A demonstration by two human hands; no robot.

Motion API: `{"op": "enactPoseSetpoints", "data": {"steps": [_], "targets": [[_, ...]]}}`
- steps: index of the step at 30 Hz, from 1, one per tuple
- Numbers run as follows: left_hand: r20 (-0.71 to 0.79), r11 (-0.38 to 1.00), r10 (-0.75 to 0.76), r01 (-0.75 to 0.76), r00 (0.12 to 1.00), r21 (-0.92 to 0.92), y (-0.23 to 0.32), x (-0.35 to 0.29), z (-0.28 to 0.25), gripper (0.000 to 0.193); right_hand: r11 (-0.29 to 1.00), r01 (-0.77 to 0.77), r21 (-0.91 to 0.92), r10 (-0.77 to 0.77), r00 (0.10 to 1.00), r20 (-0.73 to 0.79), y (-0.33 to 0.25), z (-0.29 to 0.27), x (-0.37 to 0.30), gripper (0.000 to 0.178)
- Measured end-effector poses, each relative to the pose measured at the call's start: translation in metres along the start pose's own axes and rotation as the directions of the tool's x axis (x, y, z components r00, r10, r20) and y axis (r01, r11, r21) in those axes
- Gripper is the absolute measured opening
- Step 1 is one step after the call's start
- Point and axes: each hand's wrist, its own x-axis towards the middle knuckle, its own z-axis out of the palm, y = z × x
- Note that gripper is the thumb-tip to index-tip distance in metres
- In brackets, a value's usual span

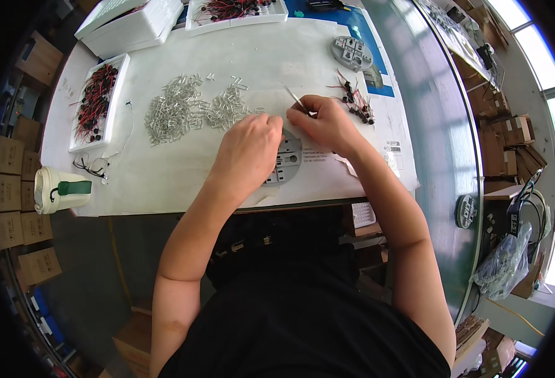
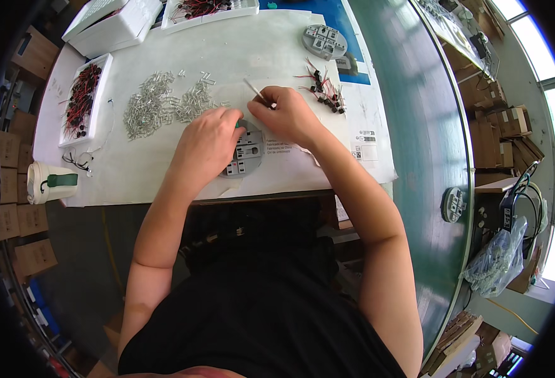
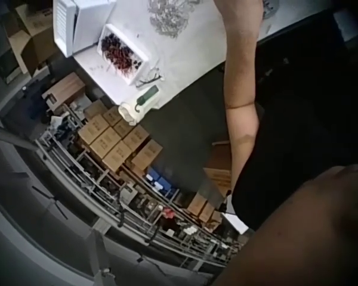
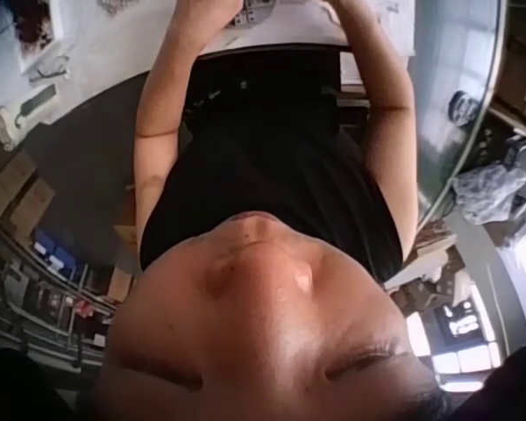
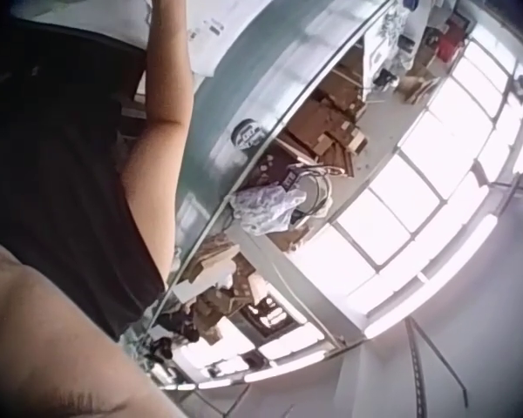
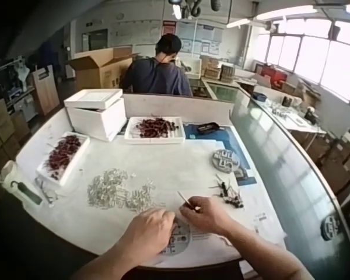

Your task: Assemble small electronic or mechanical parts onto a circular plastic base using hands and a small tool.

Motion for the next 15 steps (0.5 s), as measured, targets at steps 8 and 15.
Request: {"op": "enactPoseSetpoints", "data": {"steps": [8, 15], "targets": [[-0.343, 0.989, 0.037, -0.084, 0.939, -0.125, -0.012, -0.02, 0.033, 0.032, 0.711, -0.237, -0.662, -0.002, 0.941, -0.339, -0.011, -0.086, 0.047, 0.027], [-0.391, 0.966, -0.023, -0.08, 0.92, -0.247, -0.015, -0.027, 0.042, 0.046, 0.586, -0.226, -0.778, 0.083, 0.972, -0.22, 0.016, -0.095, 0.055, 0.031]]}}
